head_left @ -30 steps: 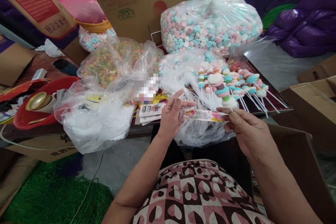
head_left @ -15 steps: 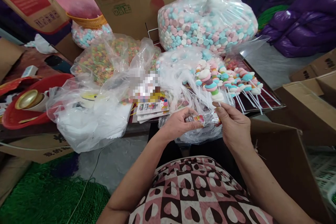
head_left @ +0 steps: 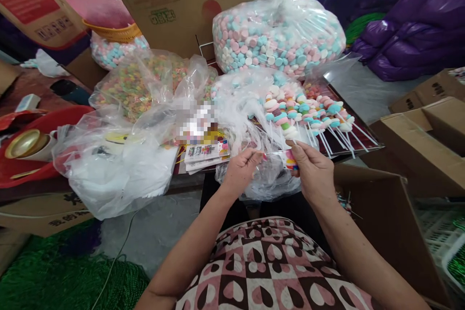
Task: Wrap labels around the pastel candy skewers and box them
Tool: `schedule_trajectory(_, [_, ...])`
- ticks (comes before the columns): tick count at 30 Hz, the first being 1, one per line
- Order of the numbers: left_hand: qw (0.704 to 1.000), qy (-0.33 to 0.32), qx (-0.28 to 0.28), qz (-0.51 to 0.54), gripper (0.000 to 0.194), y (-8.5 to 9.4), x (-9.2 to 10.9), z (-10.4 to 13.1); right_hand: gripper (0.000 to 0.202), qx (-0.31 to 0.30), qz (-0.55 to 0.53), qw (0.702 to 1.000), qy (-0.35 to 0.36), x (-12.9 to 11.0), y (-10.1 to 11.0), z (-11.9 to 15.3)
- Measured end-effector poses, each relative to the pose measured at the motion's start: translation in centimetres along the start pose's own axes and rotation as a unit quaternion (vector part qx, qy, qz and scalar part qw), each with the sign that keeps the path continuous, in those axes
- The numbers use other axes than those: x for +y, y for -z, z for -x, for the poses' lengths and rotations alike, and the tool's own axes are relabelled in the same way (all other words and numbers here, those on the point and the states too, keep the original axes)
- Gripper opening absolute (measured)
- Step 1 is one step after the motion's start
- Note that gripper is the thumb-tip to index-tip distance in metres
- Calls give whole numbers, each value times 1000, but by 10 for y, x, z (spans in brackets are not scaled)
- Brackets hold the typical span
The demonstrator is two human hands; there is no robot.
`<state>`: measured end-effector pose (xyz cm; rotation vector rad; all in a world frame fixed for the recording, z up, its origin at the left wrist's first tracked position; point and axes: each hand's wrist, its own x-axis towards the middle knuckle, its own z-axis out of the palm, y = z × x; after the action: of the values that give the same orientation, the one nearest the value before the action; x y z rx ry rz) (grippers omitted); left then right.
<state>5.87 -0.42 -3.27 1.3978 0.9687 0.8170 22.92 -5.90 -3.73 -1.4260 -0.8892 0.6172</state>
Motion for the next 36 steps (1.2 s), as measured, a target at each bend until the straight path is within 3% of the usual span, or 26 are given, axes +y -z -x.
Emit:
schedule_trajectory(5, [972,39,26,229,43,13,1,-4,19,4,-138,990,-22,-13,27,0])
schedule_trajectory(10, [961,34,4,273,43,16,-2,-3,19,-31,-163,985,-58,-28,49,10])
schedule_trajectory(16, [986,4,-26,167,39,14,-8,-2,16,-32,-124,992,8,-47,22,11])
schedule_trajectory(20, [999,-42,-20,24,39,16,-7,1,20,-72,-91,993,-30,-41,13,10])
schedule_trajectory(22, [997,-71,-9,-16,39,18,-7,2,20,-51,-107,992,-35,-36,15,9])
schedule_trajectory(25, [994,-101,6,-36,42,18,-6,3,20,-13,-115,993,-28,-33,20,7])
schedule_trajectory(31, [986,-149,-2,-78,42,16,1,2,19,-50,-109,992,-33,-34,21,9])
schedule_trajectory(36, [986,-150,3,-74,35,16,6,5,21,-12,-81,996,-27,-29,19,9])
